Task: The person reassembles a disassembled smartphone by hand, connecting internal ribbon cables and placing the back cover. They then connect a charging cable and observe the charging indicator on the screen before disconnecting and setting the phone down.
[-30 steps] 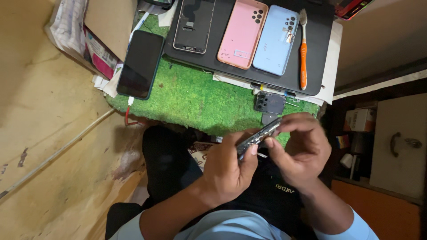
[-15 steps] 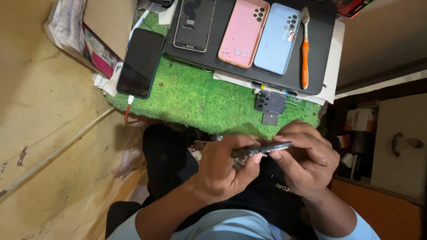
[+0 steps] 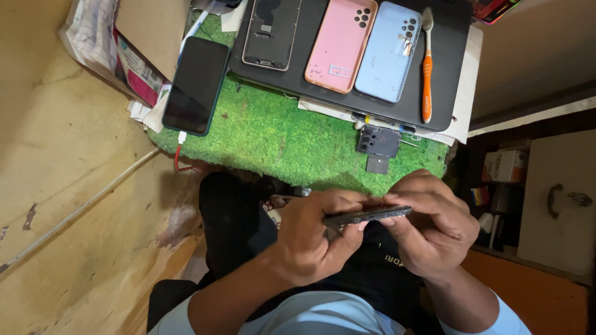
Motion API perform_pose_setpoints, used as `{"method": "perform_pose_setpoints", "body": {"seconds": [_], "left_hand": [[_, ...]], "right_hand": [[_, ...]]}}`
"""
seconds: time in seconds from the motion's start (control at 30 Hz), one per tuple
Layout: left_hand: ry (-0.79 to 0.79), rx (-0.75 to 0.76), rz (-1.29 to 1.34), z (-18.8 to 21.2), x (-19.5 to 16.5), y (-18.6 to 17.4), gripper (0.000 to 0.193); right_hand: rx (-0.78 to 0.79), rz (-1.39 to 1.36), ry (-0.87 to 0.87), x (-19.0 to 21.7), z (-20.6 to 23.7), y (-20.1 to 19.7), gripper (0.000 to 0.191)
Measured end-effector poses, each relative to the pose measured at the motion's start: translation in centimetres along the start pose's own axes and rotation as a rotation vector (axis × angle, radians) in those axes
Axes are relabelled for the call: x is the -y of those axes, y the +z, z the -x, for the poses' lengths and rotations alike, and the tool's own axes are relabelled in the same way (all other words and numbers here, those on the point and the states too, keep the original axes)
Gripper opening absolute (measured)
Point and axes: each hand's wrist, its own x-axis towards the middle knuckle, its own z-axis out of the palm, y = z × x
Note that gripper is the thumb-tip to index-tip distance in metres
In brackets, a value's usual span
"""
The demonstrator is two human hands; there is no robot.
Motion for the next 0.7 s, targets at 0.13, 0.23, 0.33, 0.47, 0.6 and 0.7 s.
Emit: {"method": "perform_pose_setpoints", "body": {"seconds": [0.13, 0.23, 0.33, 0.47, 0.6, 0.7], "left_hand": [[-0.034, 0.002, -0.024, 0.27, 0.00, 0.27, 0.024], [-0.059, 0.008, -0.006, 0.40, -0.07, 0.42, 0.024], [-0.078, 0.019, 0.041, 0.28, -0.13, 0.29, 0.023], [-0.188, 0.081, 0.045, -0.06, -0.47, -0.08, 0.016], [-0.209, 0.100, 0.031, -0.37, -0.84, -0.25, 0.018], [-0.243, 0.139, 0.025, -0.44, -0.89, -0.27, 0.021]], "right_hand": [[0.012, 0.012, 0.005, 0.04, 0.09, -0.11, 0.022], [0.015, 0.017, 0.002, 0.05, 0.11, -0.13, 0.021], [0.021, 0.042, 0.005, 0.24, 0.19, -0.15, 0.021], [0.003, 0.014, 0.005, 0.07, 0.12, -0.03, 0.022], [0.005, -0.002, 0.030, 0.14, 0.16, -0.32, 0.022], [0.006, 0.007, 0.038, 0.01, 0.19, -0.51, 0.022]]}}
